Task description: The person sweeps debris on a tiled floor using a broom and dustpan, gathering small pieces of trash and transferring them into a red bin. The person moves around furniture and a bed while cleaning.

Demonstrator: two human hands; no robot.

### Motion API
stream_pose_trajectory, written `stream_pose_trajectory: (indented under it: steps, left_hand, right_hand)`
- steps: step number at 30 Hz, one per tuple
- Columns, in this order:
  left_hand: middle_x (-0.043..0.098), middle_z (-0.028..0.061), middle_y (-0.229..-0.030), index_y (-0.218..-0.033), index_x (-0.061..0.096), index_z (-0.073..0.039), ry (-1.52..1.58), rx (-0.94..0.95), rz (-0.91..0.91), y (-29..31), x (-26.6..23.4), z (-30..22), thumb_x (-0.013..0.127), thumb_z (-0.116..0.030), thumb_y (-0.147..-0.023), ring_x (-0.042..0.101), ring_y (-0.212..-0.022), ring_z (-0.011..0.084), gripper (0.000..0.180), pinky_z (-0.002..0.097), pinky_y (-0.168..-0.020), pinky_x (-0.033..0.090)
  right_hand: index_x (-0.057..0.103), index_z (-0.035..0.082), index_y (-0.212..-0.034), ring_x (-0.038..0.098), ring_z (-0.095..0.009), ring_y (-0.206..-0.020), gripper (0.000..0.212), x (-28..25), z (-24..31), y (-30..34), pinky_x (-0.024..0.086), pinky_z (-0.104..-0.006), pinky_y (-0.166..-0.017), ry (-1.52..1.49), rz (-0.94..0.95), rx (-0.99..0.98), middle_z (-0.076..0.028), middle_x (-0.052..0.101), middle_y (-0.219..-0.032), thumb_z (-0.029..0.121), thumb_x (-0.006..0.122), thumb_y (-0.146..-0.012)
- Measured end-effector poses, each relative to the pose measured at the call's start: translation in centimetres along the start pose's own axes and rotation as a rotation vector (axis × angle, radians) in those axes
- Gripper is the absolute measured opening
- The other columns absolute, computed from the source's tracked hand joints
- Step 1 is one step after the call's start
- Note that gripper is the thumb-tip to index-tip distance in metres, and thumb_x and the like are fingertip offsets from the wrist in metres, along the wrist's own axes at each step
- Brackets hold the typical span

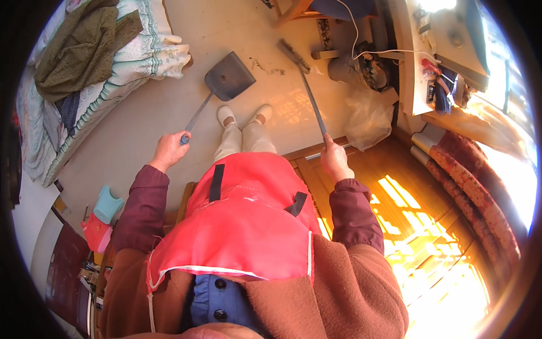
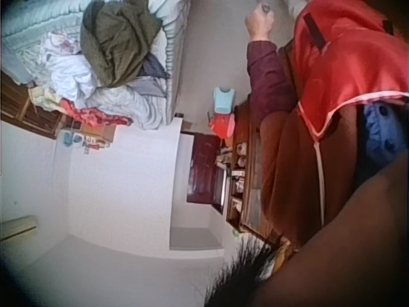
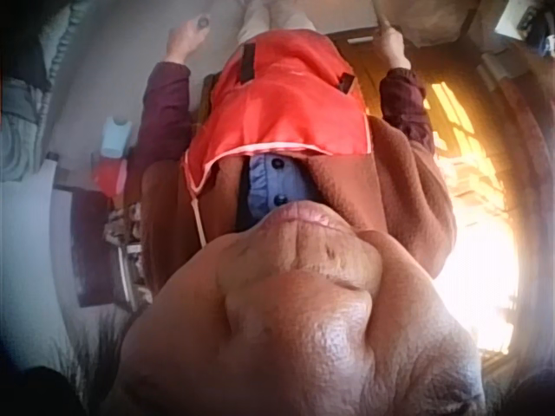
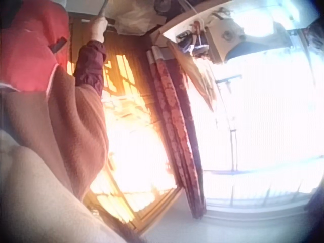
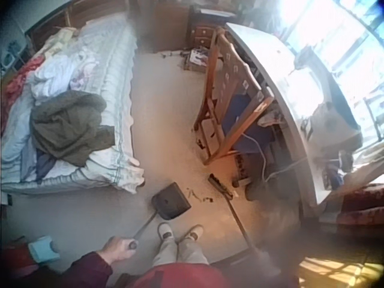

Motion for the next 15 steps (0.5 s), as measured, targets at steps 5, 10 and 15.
stream_pose_trajectory:
  steps: [5, 10, 15]
  left_hand:
    - [0.059, 0.0161, -0.069, -0.088, 0.062, -0.010, -0.091, 0.041, 0.056, -2.2, -1.2, -0.5, 0.057, -0.015, -0.069, 0.058, -0.067, 0.0366, 0.021, 0.0425, -0.063, 0.046]
    - [0.059, 0.0166, -0.068, -0.088, 0.062, -0.009, -0.096, 0.065, 0.044, -4.4, -1.3, -0.2, 0.057, -0.016, -0.069, 0.057, -0.068, 0.0370, 0.020, 0.0436, -0.063, 0.045]
    - [0.061, 0.0177, -0.073, -0.088, 0.062, -0.007, -0.092, 0.045, 0.080, -6.0, -1.6, 0.0, 0.057, -0.016, -0.071, 0.058, -0.073, 0.0375, 0.020, 0.0432, -0.066, 0.045]
  right_hand:
    - [0.052, 0.000, -0.118, 0.059, -0.040, -0.092, 0.045, 4.8, 1.3, -4.5, 0.047, -0.0425, -0.082, -0.186, -0.063, 0.007, -0.028, 0.060, -0.095, 0.010, 0.049, -0.075]
    - [0.054, 0.002, -0.118, 0.057, -0.039, -0.097, 0.044, 8.2, 8.2, -5.2, 0.046, -0.0412, -0.084, -0.582, 0.104, 0.117, -0.028, 0.059, -0.100, 0.015, 0.053, -0.076]
    - [0.048, 0.002, -0.126, 0.055, -0.016, -0.053, 0.047, 7.7, 12.9, -4.4, 0.046, -0.0310, -0.051, -0.594, 0.179, 0.049, -0.009, 0.058, -0.068, 0.011, 0.052, -0.079]
Point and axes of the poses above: each hand's wrist, its own y-axis away from the middle knuckle, its own x-axis out of the palm, z = x × y, the point moved 4 cm from there along -y, towards the middle knuckle
